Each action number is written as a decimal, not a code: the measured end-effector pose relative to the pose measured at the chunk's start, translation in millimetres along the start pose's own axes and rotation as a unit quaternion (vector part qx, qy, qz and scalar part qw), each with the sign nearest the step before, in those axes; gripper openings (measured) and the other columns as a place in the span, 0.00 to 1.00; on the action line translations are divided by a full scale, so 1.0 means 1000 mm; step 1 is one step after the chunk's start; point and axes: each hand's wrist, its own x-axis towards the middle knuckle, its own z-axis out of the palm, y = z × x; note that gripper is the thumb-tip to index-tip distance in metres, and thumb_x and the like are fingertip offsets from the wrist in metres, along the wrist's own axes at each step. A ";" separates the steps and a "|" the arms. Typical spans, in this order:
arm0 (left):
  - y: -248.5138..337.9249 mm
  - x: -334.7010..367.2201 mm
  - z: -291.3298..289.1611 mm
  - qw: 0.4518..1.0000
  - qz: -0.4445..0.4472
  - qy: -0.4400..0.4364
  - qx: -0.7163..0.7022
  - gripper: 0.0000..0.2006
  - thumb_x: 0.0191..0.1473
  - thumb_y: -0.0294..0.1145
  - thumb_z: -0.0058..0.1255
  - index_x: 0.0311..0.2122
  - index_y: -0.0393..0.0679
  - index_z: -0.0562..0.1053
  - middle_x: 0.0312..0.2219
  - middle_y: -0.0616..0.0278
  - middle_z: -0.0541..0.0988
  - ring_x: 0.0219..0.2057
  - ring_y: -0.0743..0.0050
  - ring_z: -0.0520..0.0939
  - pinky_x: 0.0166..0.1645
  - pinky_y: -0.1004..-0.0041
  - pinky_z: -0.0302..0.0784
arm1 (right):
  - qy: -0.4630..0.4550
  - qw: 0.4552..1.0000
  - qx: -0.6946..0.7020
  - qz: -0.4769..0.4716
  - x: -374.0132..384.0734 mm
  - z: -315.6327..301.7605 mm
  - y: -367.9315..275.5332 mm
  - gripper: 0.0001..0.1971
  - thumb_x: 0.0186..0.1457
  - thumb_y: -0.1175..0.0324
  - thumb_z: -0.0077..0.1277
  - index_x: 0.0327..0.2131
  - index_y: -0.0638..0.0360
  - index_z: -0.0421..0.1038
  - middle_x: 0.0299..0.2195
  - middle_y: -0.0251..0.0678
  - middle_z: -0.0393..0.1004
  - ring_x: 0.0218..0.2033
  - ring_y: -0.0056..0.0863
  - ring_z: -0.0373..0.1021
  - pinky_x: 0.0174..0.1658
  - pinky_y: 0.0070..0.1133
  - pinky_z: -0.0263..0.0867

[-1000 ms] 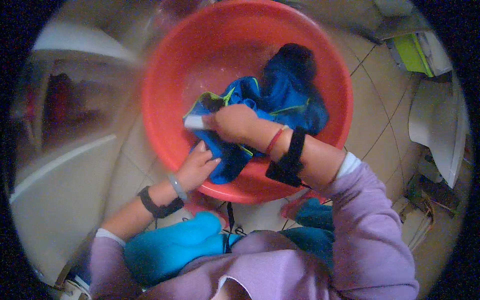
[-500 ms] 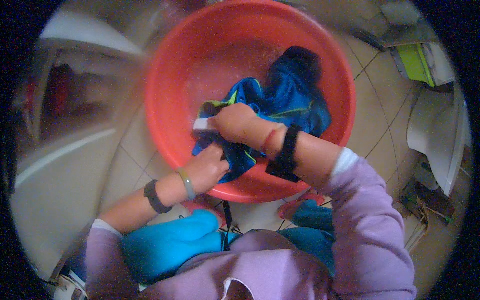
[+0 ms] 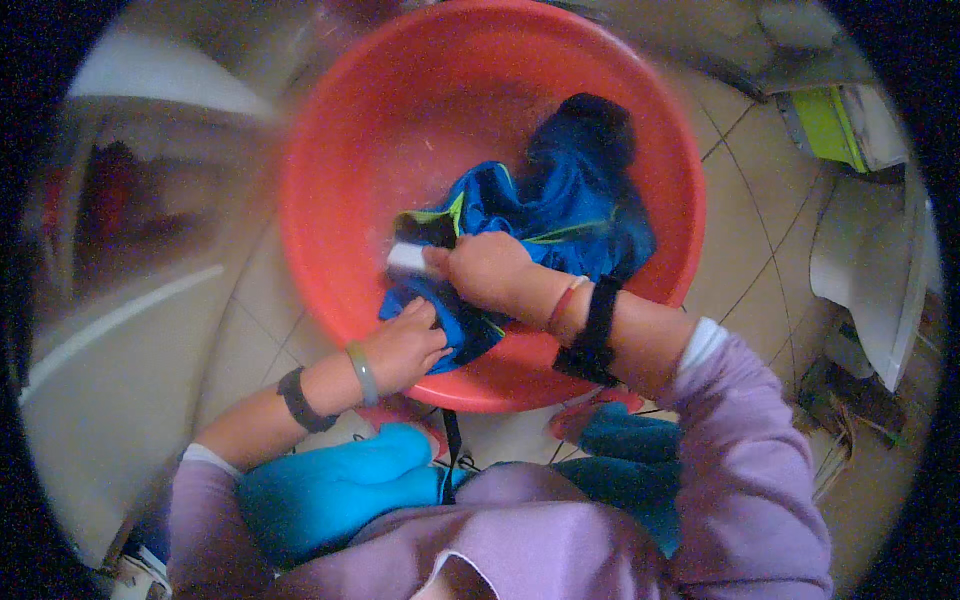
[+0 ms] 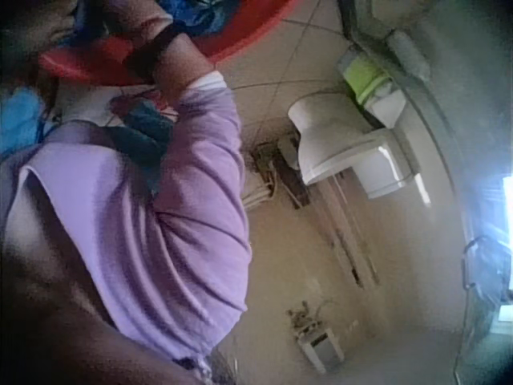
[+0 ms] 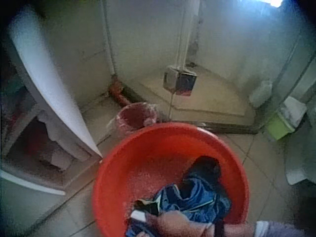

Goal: The person hand-washes a blue garment in a red basin filled with soapy water. They scrub the fabric with a brush, rinse the brush in a green basin, and continue scrubbing the garment.

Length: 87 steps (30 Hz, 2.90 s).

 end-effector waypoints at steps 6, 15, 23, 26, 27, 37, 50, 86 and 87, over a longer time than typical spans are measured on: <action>-0.004 -0.009 0.020 0.954 -0.170 0.063 -0.239 0.07 0.53 0.30 0.48 0.36 0.40 0.72 0.40 0.51 0.70 0.44 0.55 0.70 0.49 0.62 0.67 | 0.102 0.985 0.084 0.107 0.019 0.034 0.015 0.18 0.56 0.66 0.41 0.51 0.45 0.65 0.32 0.48 0.74 0.31 0.46 0.73 0.31 0.35 0.68; -0.006 0.019 0.013 0.645 -0.294 0.140 -0.691 0.20 0.53 0.22 0.45 0.53 0.41 0.61 0.46 0.59 0.72 0.47 0.67 0.73 0.55 0.64 0.66 | 0.042 0.974 0.218 0.039 -0.049 0.025 -0.013 0.22 0.55 0.69 0.41 0.55 0.50 0.57 0.30 0.53 0.73 0.30 0.52 0.71 0.32 0.42 0.67; -0.015 0.013 0.017 0.650 -0.246 0.211 -0.687 0.24 0.46 0.15 0.39 0.52 0.40 0.61 0.47 0.57 0.71 0.51 0.64 0.71 0.59 0.63 0.61 | 0.074 0.955 0.281 0.050 -0.048 0.028 -0.017 0.22 0.55 0.68 0.41 0.55 0.52 0.58 0.28 0.53 0.74 0.27 0.51 0.72 0.30 0.42 0.66; -0.020 0.014 0.017 0.627 -0.242 0.200 -0.713 0.26 0.46 0.15 0.37 0.54 0.41 0.60 0.49 0.56 0.69 0.52 0.62 0.70 0.59 0.62 0.62 | 0.023 0.957 0.289 0.000 -0.072 0.025 -0.024 0.26 0.54 0.68 0.42 0.58 0.51 0.54 0.28 0.52 0.73 0.26 0.50 0.71 0.30 0.41 0.67; -0.020 0.015 0.016 0.613 -0.270 0.188 -0.718 0.27 0.46 0.15 0.38 0.54 0.41 0.60 0.50 0.56 0.68 0.52 0.61 0.70 0.60 0.62 0.62 | 0.067 0.967 0.243 0.012 -0.073 0.023 -0.023 0.26 0.54 0.68 0.42 0.57 0.51 0.54 0.27 0.51 0.74 0.26 0.50 0.72 0.29 0.41 0.67; -0.008 0.019 -0.020 0.602 -0.167 0.188 -0.758 0.31 0.44 0.13 0.35 0.58 0.44 0.55 0.51 0.55 0.67 0.53 0.58 0.70 0.59 0.57 0.63 | 0.270 0.871 0.409 0.032 -0.024 0.032 0.017 0.20 0.56 0.65 0.44 0.52 0.57 0.61 0.36 0.53 0.73 0.37 0.52 0.70 0.40 0.38 0.66; -0.016 0.011 -0.018 0.537 -0.214 0.137 -0.805 0.25 0.43 0.19 0.36 0.51 0.32 0.64 0.46 0.50 0.73 0.48 0.52 0.74 0.56 0.54 0.66 | 0.256 0.937 0.081 0.225 0.054 0.014 0.129 0.19 0.52 0.70 0.45 0.50 0.50 0.66 0.39 0.52 0.72 0.38 0.51 0.71 0.40 0.38 0.68; -0.010 0.013 -0.006 0.634 -0.275 0.116 -0.714 0.24 0.42 0.15 0.42 0.50 0.37 0.65 0.44 0.54 0.74 0.48 0.57 0.74 0.56 0.59 0.67 | 0.075 0.964 0.250 -0.051 -0.092 0.004 0.000 0.19 0.55 0.64 0.44 0.52 0.44 0.65 0.23 0.48 0.73 0.25 0.47 0.71 0.27 0.40 0.66; -0.009 0.013 -0.005 0.647 -0.263 0.107 -0.707 0.25 0.41 0.15 0.42 0.50 0.37 0.65 0.44 0.54 0.74 0.48 0.56 0.74 0.57 0.59 0.67 | 0.080 0.967 0.239 -0.039 -0.089 0.006 0.000 0.19 0.55 0.64 0.44 0.52 0.44 0.65 0.23 0.48 0.73 0.25 0.48 0.71 0.28 0.41 0.67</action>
